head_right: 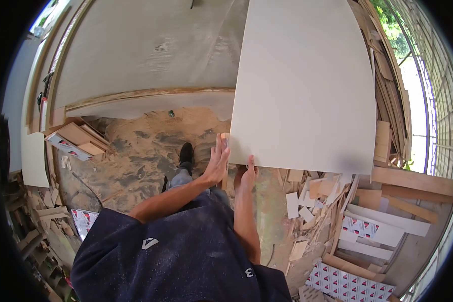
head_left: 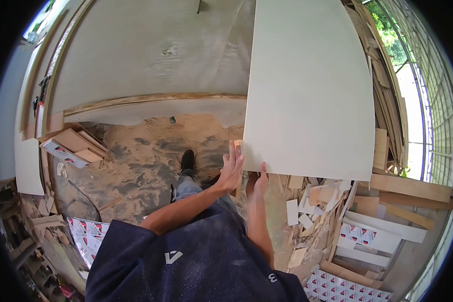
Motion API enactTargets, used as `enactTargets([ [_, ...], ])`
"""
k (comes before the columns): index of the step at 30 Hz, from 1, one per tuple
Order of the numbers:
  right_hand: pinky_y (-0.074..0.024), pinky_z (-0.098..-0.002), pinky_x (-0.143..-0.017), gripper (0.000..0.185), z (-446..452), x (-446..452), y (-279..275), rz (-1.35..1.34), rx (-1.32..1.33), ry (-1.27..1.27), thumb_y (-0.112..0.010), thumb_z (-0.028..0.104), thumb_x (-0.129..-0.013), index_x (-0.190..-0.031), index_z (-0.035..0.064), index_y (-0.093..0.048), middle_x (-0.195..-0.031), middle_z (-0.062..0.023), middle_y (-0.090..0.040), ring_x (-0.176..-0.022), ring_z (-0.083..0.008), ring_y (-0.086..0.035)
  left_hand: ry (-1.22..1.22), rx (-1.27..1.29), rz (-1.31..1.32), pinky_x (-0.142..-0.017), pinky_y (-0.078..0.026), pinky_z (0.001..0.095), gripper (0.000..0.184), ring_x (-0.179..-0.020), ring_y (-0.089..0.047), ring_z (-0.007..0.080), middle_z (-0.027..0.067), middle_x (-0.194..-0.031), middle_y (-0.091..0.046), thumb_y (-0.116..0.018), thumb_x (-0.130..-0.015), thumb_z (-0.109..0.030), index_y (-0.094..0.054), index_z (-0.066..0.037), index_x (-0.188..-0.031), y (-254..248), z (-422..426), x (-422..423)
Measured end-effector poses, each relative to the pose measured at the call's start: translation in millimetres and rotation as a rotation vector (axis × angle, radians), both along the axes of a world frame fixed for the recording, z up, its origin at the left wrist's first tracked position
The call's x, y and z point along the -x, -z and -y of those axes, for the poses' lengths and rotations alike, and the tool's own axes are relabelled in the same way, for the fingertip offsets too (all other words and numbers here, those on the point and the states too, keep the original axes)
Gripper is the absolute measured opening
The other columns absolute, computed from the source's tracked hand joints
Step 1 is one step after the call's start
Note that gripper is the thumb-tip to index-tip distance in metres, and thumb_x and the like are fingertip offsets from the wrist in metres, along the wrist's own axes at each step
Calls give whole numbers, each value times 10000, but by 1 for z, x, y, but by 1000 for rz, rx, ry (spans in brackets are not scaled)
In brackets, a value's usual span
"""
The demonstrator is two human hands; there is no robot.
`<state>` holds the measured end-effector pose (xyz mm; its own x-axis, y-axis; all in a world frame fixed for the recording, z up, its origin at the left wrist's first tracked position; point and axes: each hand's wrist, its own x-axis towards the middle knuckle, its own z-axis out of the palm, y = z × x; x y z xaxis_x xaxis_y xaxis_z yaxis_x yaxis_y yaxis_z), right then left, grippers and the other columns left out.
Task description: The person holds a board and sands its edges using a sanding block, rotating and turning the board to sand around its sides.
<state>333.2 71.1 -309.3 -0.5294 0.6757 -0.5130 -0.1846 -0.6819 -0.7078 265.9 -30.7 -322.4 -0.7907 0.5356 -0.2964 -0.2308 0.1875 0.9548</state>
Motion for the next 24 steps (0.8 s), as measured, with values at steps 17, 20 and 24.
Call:
enactTargets([
  [17, -482, -419, -1025, 372, -20, -155, -24, 199, 81, 159, -577, 237, -1033, -1359, 69, -512, -1348, -97, -577, -1246, -255, -550, -159, 265, -348, -1003, -443, 527, 807, -1214, -490, 512, 391, -1388, -348, -540, -987, -391, -99, -147, -1617, -11, -121, 32],
  [20, -472, -429, -1036, 396, -28, -174, -15, 245, 22, 228, -538, 268, -1051, -1382, 58, -481, -1341, -107, -578, -1249, -263, -548, -36, 181, -379, -968, -451, 513, 798, -1105, -515, 541, 392, -1355, -359, -537, -990, -371, -104, -132, -1616, -24, -84, -105],
  [24, -482, -392, -995, 416, -26, -177, -29, 369, 6, 303, -539, 308, -1052, -1377, 54, -484, -1306, -108, -593, -1197, -251, -570, -97, 330, -244, -945, -451, 507, 741, -1070, -522, 521, 371, -1265, -423, -486, -1020, -397, -113, -167, -1618, -30, -126, -45],
])
